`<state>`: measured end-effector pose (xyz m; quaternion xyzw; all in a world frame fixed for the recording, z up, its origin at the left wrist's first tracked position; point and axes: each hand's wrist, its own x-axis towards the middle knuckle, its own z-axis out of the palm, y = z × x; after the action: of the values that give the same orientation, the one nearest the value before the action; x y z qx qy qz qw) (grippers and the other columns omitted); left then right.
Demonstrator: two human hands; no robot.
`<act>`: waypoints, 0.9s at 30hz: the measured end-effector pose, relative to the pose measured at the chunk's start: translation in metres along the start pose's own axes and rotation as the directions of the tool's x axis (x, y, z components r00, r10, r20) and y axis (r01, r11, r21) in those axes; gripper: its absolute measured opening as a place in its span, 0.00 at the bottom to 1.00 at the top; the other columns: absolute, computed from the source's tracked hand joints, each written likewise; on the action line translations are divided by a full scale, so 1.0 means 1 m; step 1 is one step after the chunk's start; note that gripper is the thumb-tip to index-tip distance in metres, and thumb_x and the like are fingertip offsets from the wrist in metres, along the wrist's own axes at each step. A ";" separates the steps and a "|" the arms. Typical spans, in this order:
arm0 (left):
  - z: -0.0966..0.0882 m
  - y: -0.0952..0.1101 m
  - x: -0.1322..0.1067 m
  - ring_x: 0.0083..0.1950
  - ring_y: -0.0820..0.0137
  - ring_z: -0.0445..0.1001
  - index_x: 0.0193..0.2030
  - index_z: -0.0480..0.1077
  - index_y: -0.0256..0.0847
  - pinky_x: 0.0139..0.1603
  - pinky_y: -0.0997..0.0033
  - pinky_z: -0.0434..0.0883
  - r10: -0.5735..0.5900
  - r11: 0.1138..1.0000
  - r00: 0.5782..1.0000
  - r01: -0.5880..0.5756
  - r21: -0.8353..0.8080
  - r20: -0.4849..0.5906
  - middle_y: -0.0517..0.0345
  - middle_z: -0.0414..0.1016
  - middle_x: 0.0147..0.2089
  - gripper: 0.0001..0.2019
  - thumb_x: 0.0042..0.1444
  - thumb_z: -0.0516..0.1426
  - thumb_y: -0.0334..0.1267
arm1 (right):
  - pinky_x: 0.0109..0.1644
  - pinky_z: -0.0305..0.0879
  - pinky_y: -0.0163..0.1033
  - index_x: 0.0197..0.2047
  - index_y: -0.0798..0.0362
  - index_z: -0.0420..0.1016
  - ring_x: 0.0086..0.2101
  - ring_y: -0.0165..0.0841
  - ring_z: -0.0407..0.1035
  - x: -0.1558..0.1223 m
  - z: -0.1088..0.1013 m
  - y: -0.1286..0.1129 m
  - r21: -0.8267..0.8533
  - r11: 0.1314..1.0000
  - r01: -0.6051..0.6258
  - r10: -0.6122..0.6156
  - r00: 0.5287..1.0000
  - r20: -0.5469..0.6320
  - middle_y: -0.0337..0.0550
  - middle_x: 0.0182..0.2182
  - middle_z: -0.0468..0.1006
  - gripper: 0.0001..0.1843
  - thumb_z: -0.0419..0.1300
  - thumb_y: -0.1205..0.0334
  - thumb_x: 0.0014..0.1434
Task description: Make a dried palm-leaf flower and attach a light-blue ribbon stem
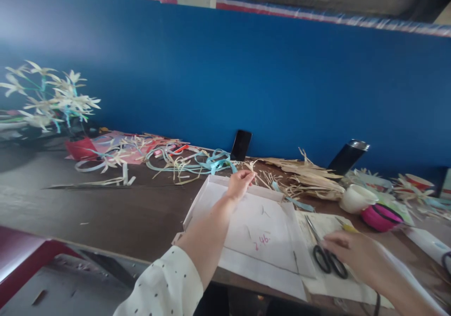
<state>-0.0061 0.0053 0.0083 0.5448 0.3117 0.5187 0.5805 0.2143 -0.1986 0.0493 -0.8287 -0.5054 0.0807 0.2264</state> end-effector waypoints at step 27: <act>0.000 -0.001 0.002 0.23 0.79 0.64 0.33 0.74 0.36 0.22 0.79 0.60 -0.054 0.997 0.998 0.055 0.056 -0.021 0.57 0.72 0.28 0.12 0.49 0.58 0.43 | 0.26 0.55 0.34 0.21 0.49 0.71 0.23 0.32 0.66 0.021 0.038 -0.078 -0.005 0.967 0.254 -0.251 0.958 0.141 0.37 0.19 0.72 0.07 0.55 0.59 0.46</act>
<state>-0.0048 0.0076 0.0078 0.5474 0.3466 0.4989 0.5756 0.1481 -0.1386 0.0533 -0.7523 -0.6225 0.1030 0.1895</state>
